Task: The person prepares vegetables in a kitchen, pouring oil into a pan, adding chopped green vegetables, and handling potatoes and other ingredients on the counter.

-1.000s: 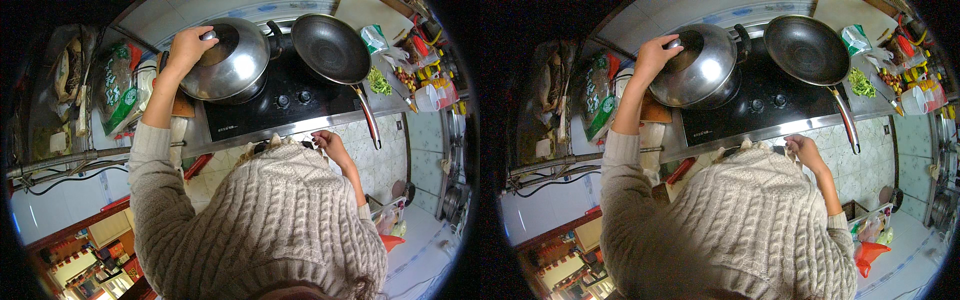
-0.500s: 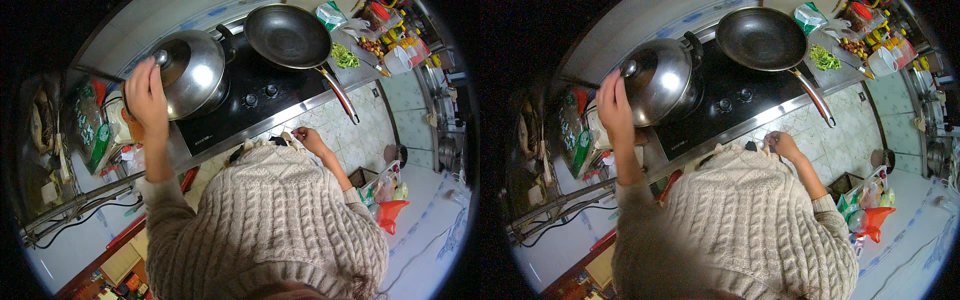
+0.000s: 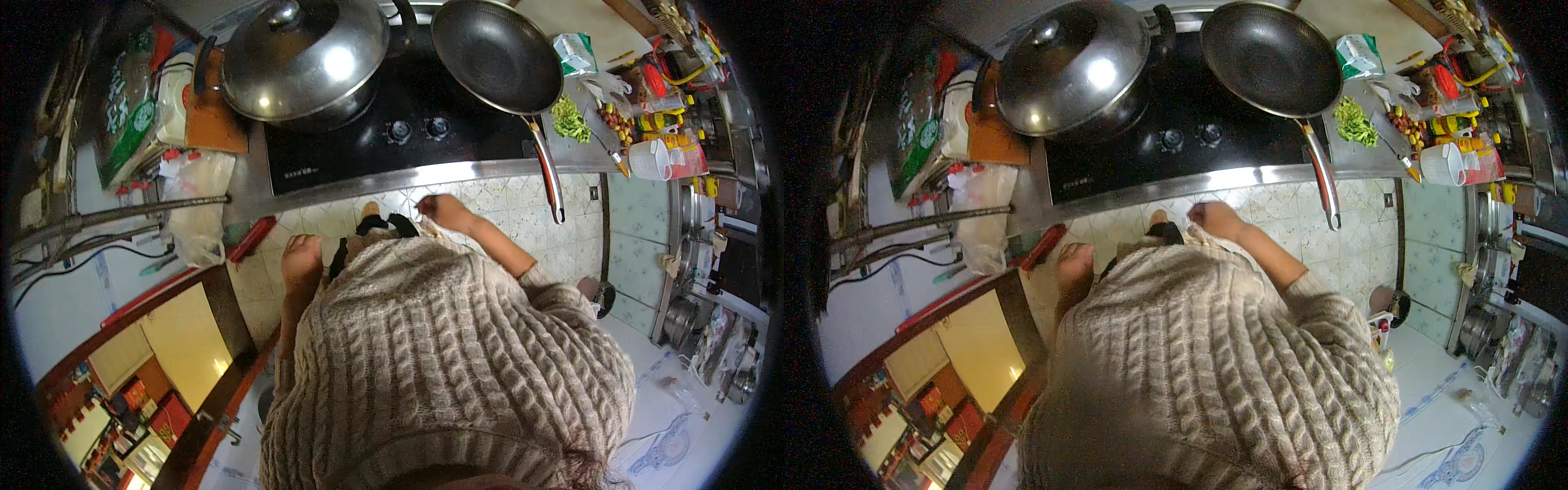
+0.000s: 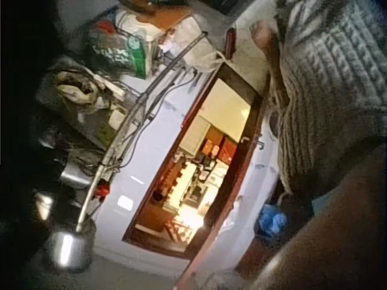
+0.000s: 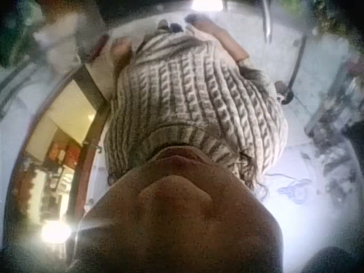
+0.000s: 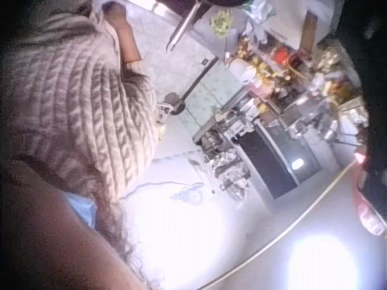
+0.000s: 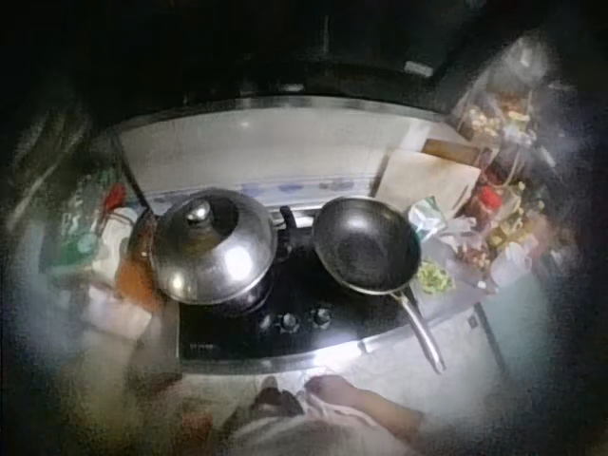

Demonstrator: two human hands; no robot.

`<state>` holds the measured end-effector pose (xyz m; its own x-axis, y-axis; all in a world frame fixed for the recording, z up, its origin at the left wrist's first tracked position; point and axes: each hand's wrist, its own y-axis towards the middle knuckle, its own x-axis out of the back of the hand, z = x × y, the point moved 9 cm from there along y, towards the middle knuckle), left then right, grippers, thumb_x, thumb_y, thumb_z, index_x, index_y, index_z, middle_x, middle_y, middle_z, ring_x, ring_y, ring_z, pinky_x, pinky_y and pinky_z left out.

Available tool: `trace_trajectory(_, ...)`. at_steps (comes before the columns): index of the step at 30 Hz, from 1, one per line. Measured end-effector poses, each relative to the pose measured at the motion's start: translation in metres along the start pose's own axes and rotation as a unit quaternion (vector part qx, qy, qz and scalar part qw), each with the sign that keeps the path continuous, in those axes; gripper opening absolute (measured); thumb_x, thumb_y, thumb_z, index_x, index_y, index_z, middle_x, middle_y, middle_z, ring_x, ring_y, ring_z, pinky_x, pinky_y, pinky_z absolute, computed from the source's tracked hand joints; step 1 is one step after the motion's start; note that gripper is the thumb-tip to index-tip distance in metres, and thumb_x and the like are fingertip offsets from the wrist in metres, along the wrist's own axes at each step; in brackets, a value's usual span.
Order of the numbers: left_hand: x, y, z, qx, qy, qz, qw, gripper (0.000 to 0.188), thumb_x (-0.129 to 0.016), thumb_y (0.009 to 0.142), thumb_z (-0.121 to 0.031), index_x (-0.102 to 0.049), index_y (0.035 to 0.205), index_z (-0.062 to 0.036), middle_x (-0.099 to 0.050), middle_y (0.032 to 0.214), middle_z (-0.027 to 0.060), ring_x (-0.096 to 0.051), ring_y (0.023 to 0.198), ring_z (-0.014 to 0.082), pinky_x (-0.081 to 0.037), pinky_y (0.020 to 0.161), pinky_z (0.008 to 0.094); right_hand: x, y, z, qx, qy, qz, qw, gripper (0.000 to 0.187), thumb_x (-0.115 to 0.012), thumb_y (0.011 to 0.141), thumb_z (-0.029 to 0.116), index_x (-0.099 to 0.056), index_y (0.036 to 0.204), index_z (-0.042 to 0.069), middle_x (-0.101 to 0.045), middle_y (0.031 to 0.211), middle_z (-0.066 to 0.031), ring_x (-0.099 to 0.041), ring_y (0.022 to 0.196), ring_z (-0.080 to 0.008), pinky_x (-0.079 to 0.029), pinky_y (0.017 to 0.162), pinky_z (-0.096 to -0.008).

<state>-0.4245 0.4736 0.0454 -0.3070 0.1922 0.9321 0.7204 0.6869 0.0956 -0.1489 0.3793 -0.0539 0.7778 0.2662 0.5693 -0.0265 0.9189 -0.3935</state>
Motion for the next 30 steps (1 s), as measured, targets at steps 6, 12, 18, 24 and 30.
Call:
trace_trajectory(6,-0.020,-0.041,-0.031,0.035,0.027,0.071,0.997,0.003,-0.055,0.077,-0.003,-0.058,0.077,-0.0045,-0.058,0.076,0.0122,-0.057,0.075,0.0314,-0.047,0.073,0.0386,0.035,-0.004,-0.039,-0.035,0.110,-0.190,0.975,0.020,-0.059,0.087,0.022,-0.068,0.092,0.005,-0.067,0.087,-0.0162,-0.063,0.080,-0.0350,-0.050,0.072,-0.0403)
trace_trajectory(12,-0.048,-0.039,-0.069,0.023,0.067,0.142,0.987,0.008,-0.056,0.078,-0.005,-0.055,0.071,-0.0043,-0.056,0.072,0.0120,-0.057,0.074,0.0319,-0.046,0.073,0.0394,-0.003,-0.042,-0.070,-0.052,0.096,-0.113,0.987,0.017,-0.057,0.086,0.007,-0.066,0.100,0.004,-0.069,0.084,-0.0112,-0.065,0.077,-0.0200,-0.050,0.071,-0.0308)
trace_trajectory(18,-0.088,-0.018,-0.078,-0.115,0.028,0.192,0.974,0.010,-0.054,0.082,-0.008,-0.060,0.076,-0.0024,-0.059,0.078,0.0154,-0.057,0.080,0.0339,-0.046,0.076,0.0407,-0.018,-0.113,-0.098,-0.128,0.028,-0.125,0.983,0.019,-0.058,0.086,0.019,-0.067,0.098,0.007,-0.067,0.088,-0.0160,-0.064,0.081,-0.0331,-0.050,0.073,-0.0394)
trace_trajectory(24,-0.096,0.043,-0.101,-0.180,-0.014,0.213,0.960,0.020,-0.054,0.088,-0.017,-0.062,0.080,-0.0007,-0.062,0.082,0.0174,-0.057,0.082,0.0353,-0.046,0.076,0.0430,-0.066,-0.199,-0.135,-0.326,0.105,-0.101,0.934,0.036,-0.061,0.083,0.030,-0.063,0.116,0.014,-0.064,0.112,-0.0125,-0.060,0.104,-0.0296,-0.046,0.090,-0.0368)
trace_trajectory(30,-0.142,0.046,-0.102,-0.272,0.017,0.293,0.916,0.019,-0.054,0.088,-0.017,-0.063,0.081,-0.0020,-0.061,0.080,0.0161,-0.058,0.080,0.0347,-0.046,0.074,0.0433,-0.157,-0.252,-0.139,-0.344,0.218,-0.103,0.908,0.040,-0.060,0.083,0.034,-0.062,0.118,0.015,-0.062,0.117,-0.0116,-0.060,0.104,-0.0308,-0.046,0.088,-0.0391)
